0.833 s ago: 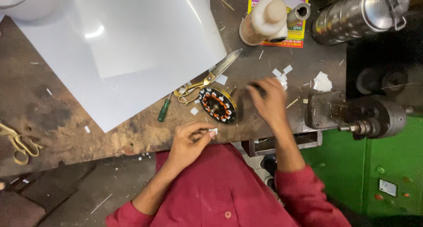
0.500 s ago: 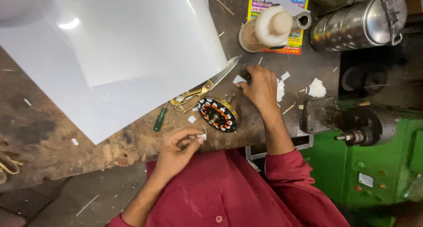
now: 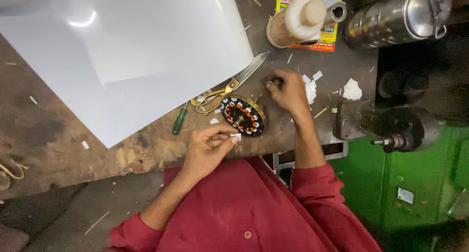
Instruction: The person cuts small rectangular pieces from a white sheet using scissors and places them into the slots of a circular motor stator. The person repeatedly picks up pieces, cuts them to size, and inserts them into the stator slots, occasionally adjusting the stator and clearing debris from the work surface.
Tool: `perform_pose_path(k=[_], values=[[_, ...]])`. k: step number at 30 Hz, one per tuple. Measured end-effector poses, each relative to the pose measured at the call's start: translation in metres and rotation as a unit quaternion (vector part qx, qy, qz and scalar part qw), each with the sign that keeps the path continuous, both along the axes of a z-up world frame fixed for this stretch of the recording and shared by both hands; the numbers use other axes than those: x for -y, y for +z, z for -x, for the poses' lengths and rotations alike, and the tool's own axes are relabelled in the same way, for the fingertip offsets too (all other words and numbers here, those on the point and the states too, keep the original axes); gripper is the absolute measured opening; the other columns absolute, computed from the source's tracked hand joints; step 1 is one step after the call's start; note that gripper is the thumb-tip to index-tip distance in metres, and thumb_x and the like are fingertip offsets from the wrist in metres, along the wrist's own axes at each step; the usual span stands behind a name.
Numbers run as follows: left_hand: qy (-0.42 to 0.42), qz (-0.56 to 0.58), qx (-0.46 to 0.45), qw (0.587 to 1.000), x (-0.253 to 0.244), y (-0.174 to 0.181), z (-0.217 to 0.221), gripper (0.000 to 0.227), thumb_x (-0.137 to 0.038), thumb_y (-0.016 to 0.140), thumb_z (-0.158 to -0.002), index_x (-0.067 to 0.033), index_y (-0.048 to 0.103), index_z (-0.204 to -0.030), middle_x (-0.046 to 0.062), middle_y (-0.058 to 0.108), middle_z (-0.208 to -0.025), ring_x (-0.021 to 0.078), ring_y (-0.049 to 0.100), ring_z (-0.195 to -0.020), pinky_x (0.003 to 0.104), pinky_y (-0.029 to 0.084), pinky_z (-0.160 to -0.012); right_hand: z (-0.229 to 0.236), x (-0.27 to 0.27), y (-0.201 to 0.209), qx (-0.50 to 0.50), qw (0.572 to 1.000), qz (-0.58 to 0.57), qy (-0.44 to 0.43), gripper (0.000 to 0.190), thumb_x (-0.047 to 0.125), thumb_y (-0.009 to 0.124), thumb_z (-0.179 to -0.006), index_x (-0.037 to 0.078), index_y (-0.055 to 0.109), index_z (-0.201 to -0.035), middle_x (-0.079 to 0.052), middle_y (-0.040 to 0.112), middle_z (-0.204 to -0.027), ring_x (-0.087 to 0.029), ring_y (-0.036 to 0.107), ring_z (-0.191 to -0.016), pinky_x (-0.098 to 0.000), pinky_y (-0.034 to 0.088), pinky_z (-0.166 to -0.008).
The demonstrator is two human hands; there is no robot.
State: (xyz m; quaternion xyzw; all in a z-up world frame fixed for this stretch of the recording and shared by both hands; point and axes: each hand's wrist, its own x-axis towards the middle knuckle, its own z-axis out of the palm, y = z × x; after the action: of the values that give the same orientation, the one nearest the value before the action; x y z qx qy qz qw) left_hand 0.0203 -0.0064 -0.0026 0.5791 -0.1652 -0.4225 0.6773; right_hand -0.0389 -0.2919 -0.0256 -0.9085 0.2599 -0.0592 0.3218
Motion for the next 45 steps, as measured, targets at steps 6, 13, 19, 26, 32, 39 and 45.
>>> perform_pose_path(k=[6, 13, 19, 26, 32, 39, 45], values=[[0.066, 0.137, -0.018, 0.988, -0.008, 0.008, 0.025, 0.018, 0.008, 0.07, -0.094, 0.0085, 0.072, -0.111, 0.013, 0.069, -0.116, 0.0163, 0.073, -0.099, 0.027, 0.064, -0.086, 0.089, -0.085, 0.046, 0.226, 0.866, -0.436, -0.095, 0.013, -0.002, 0.074, -0.088, -0.003, 0.066, -0.099, -0.015, 0.075, -0.089, -0.019, 0.075, -0.078, -0.0299, 0.06, -0.069], [0.172, 0.089, -0.001, 0.981, -0.042, 0.001, 0.054, 0.029, 0.008, 0.07, -0.093, 0.0084, 0.067, -0.121, 0.013, 0.073, -0.106, 0.0166, 0.075, -0.092, 0.028, 0.065, -0.082, 0.085, -0.153, 0.037, 0.162, 0.839, -0.516, -0.061, 0.009, -0.004, 0.074, -0.091, -0.003, 0.066, -0.096, -0.011, 0.072, -0.084, -0.016, 0.07, -0.074, -0.0278, 0.057, -0.069], [0.237, 0.071, -0.053, 0.968, -0.091, -0.011, 0.042, 0.034, 0.009, 0.073, -0.09, 0.0078, 0.067, -0.124, 0.011, 0.071, -0.101, 0.0163, 0.073, -0.084, 0.028, 0.062, -0.075, 0.039, -0.178, 0.03, 0.057, 0.809, -0.584, 0.041, 0.021, 0.009, 0.076, -0.09, -0.005, 0.068, -0.104, -0.014, 0.07, -0.094, -0.02, 0.073, -0.079, -0.0314, 0.06, -0.073], [0.237, 0.085, -0.018, 0.967, -0.151, -0.005, -0.014, 0.023, 0.009, 0.071, -0.089, 0.0079, 0.069, -0.112, 0.008, 0.072, -0.105, 0.0165, 0.075, -0.089, 0.028, 0.063, -0.08, -0.039, -0.224, 0.016, 0.079, 0.959, 0.246, 0.114, 0.043, 0.02, 0.072, -0.084, -0.006, 0.068, -0.118, -0.024, 0.063, -0.12, -0.039, 0.06, -0.1, -0.0457, 0.047, -0.078], [0.161, 0.039, -0.013, 0.986, -0.185, -0.01, -0.061, 0.025, 0.009, 0.073, -0.089, 0.0073, 0.071, -0.113, 0.011, 0.074, -0.094, 0.0143, 0.072, -0.082, 0.024, 0.057, -0.067, -0.022, -0.247, -0.007, 0.049, 0.98, 0.19, -0.014, 0.017, 0.015, 0.069, -0.093, 0.003, 0.064, -0.104, -0.02, 0.064, -0.102, -0.04, 0.062, -0.094, -0.0508, 0.049, -0.08], [0.05, 0.032, 0.027, 0.998, -0.184, -0.005, -0.087, 0.019, 0.005, 0.076, -0.087, 0.0055, 0.073, -0.106, 0.008, 0.074, -0.096, 0.0111, 0.072, -0.085, 0.022, 0.061, -0.072, -0.045, -0.234, -0.023, -0.03, 0.968, 0.16, -0.189, 0.034, 0.014, 0.072, -0.085, 0.003, 0.055, -0.112, -0.024, 0.065, -0.094, -0.05, 0.065, -0.083, -0.0585, 0.051, -0.069], [0.034, 0.061, 0.003, 0.998, -0.189, -0.011, -0.095, 0.021, 0.005, 0.077, -0.087, 0.0058, 0.074, -0.107, 0.006, 0.071, -0.095, 0.0081, 0.067, -0.084, 0.021, 0.059, -0.073, -0.02, -0.232, -0.044, 0.21, 0.939, -0.127, -0.242, 0.028, 0.008, 0.071, -0.093, 0.002, 0.056, -0.116, -0.009, 0.06, -0.083, -0.025, 0.058, -0.074, -0.0411, 0.045, -0.066]])
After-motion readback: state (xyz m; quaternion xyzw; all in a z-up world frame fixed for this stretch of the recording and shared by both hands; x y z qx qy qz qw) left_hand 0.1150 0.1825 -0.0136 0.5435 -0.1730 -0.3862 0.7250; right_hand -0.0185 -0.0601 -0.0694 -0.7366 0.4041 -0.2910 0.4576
